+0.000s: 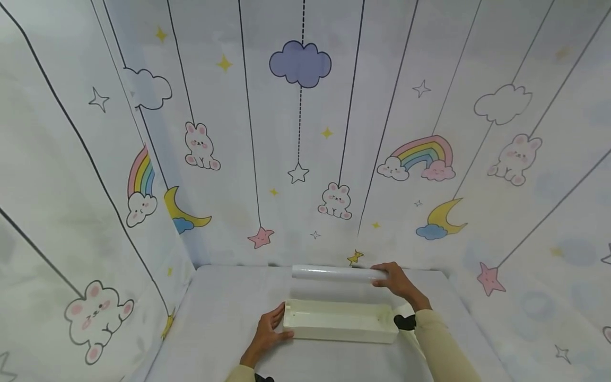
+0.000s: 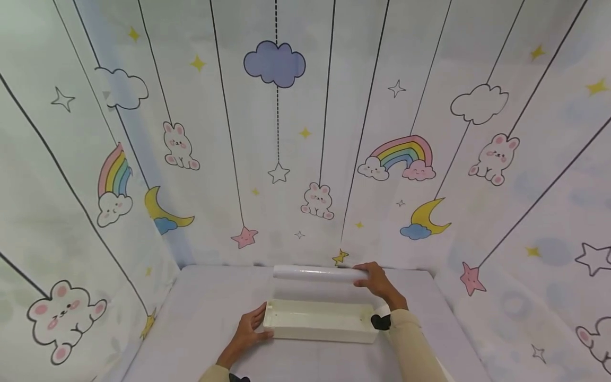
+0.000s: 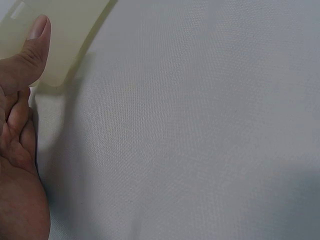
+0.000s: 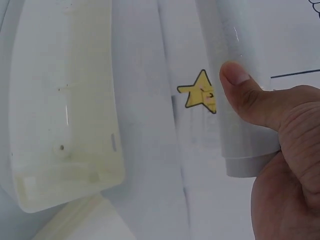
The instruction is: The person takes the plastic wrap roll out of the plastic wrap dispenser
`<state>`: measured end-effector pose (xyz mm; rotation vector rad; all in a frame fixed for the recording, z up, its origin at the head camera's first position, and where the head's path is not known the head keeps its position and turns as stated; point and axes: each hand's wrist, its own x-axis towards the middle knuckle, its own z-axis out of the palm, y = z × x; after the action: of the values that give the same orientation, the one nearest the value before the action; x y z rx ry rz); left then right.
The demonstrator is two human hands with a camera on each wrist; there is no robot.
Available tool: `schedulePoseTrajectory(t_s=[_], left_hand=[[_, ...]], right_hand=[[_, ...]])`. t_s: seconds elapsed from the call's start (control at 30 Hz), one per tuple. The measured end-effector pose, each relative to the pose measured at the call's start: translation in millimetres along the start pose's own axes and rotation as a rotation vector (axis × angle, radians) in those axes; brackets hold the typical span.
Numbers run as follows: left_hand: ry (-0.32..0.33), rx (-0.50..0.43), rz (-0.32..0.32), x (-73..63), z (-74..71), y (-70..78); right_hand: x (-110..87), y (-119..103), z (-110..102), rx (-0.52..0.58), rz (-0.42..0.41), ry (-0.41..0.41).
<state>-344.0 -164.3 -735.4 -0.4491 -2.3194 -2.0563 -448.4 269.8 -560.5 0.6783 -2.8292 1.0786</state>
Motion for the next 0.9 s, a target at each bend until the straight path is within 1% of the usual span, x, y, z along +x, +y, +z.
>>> schedulePoseTrajectory(t_s=[0.17,0.33,0.57,0.63,0.77,0.8,0.83,0.87,0.9], left_hand=[[0.005,-0.053,-0.047,1.5,-0.1,-2.9],[0.011,-0.076,-0.057,0.5,0.3,-3.3],[0.015,-0.07,-0.039,0.2,1.1,-2.6],[0.013,-0.042,-0.014,-0.1,0.7,-2.4],[0.01,-0.022,0.006,-0.3,-0.1,-2.5],[0.006,0.0,0.029,-0.6,-0.4,-2.3],[0.006,-0.003,0.029,-0.5,-0.7,-2.5],[0.01,-0.016,0.015,-0.3,-1.0,-3.2],[0.01,-0.007,0.023,0.0,-1.4,-3.7]], right_hand=[[-0.1,2.7,1.3,0.013,0.022,0.005],[-0.5,7.7,3.0,0.007,0.013,0.005],[3.0,10.1,2.0,0.031,0.001,0.003],[3.8,9.3,1.4,0.032,-0.006,-0.003],[4.3,9.4,3.1,0.04,-0.013,0.004],[4.5,10.1,4.3,0.041,-0.013,0.009],[4.6,10.5,5.6,0.044,-0.014,0.012],[4.9,11.4,7.6,0.047,-0.016,0.016],[5.5,11.9,9.7,0.042,-0.017,0.02]])
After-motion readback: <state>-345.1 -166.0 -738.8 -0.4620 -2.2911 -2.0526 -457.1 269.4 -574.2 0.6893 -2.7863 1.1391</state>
